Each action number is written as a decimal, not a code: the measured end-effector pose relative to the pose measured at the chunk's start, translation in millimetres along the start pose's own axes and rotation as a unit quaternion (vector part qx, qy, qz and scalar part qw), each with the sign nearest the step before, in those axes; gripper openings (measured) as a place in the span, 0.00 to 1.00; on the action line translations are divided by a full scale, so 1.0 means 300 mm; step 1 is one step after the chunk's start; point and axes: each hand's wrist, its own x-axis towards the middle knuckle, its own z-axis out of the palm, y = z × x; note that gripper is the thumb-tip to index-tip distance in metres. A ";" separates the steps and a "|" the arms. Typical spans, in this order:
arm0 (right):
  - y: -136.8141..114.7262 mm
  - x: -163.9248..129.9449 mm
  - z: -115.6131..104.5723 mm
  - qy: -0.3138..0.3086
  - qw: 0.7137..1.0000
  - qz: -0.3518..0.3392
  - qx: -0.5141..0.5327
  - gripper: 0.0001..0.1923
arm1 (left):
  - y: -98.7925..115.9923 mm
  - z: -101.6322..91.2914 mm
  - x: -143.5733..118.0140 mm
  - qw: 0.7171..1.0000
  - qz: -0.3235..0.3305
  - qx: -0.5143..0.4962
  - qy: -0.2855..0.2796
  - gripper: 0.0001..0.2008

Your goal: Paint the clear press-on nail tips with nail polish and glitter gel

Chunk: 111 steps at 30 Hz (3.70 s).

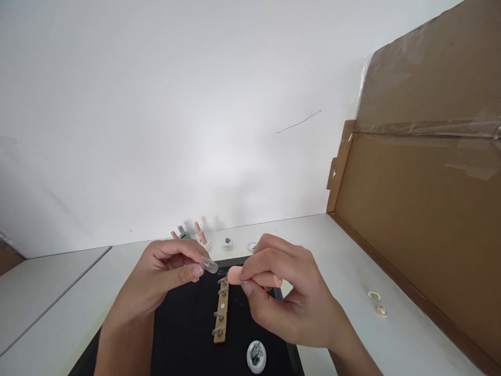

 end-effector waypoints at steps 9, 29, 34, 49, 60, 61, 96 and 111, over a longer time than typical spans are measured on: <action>0.002 -0.011 0.008 0.042 0.999 -0.014 0.004 0.10 | 0.003 0.000 0.006 1.000 -0.008 -0.022 0.001 0.03; 0.008 0.000 0.005 0.011 1.000 -0.021 -0.014 0.13 | -0.009 0.024 0.020 0.999 -0.002 -0.033 0.004 0.04; 0.014 -0.006 0.003 0.004 1.000 -0.011 -0.021 0.13 | -0.014 0.025 0.016 0.999 0.002 -0.033 0.006 0.05; 0.016 -0.029 0.009 0.043 0.998 0.010 0.047 0.11 | -0.028 0.000 0.000 0.998 0.015 -0.042 -0.034 0.07; 0.015 -0.014 0.008 0.019 0.999 0.011 0.039 0.11 | -0.028 0.012 0.008 0.999 0.024 -0.023 -0.032 0.07; 0.014 -0.014 0.007 0.018 0.999 0.011 0.035 0.11 | -0.026 0.011 0.007 0.999 0.027 -0.021 -0.032 0.07; 0.005 0.004 0.010 0.007 0.999 -0.010 0.046 0.11 | -0.016 0.009 0.019 1.000 0.023 0.006 -0.013 0.03; 0.014 -0.013 0.007 0.015 1.000 0.004 0.027 0.11 | -0.018 0.013 0.014 1.000 0.022 0.011 -0.005 0.04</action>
